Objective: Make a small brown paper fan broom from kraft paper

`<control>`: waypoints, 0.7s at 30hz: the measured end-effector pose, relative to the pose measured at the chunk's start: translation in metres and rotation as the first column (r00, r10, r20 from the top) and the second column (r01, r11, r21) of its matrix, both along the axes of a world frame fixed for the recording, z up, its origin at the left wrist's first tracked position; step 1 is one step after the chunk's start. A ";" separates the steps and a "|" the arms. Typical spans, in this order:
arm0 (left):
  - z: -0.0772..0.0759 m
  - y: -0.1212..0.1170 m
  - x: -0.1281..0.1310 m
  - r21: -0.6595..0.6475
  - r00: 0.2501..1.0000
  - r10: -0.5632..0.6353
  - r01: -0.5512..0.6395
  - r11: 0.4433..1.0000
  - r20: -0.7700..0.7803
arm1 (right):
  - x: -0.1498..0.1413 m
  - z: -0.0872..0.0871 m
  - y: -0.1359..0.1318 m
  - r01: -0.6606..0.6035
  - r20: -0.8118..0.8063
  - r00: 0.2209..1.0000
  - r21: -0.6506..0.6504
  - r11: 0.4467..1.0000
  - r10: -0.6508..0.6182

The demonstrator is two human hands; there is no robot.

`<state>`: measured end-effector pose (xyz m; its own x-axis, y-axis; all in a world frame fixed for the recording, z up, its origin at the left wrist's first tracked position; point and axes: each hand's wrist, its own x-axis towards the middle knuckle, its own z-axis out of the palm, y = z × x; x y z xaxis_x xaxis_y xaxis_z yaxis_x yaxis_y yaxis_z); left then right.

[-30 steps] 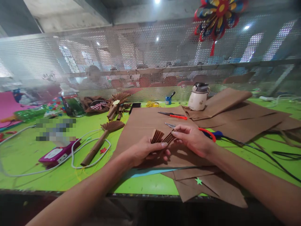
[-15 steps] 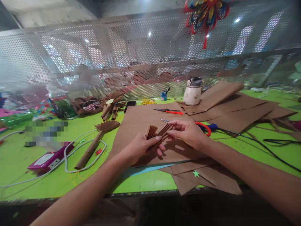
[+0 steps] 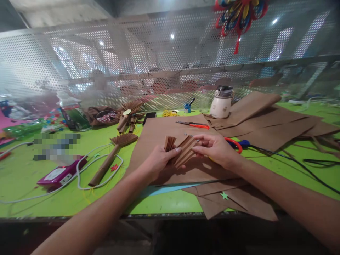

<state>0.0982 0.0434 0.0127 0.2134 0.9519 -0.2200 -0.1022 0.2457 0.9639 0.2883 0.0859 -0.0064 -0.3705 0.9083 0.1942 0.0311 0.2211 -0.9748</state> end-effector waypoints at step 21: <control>0.014 0.006 -0.002 0.301 0.922 0.201 -0.098 0.949 -0.332 | 0.004 0.001 0.000 0.064 0.031 0.997 0.137 0.989 -0.069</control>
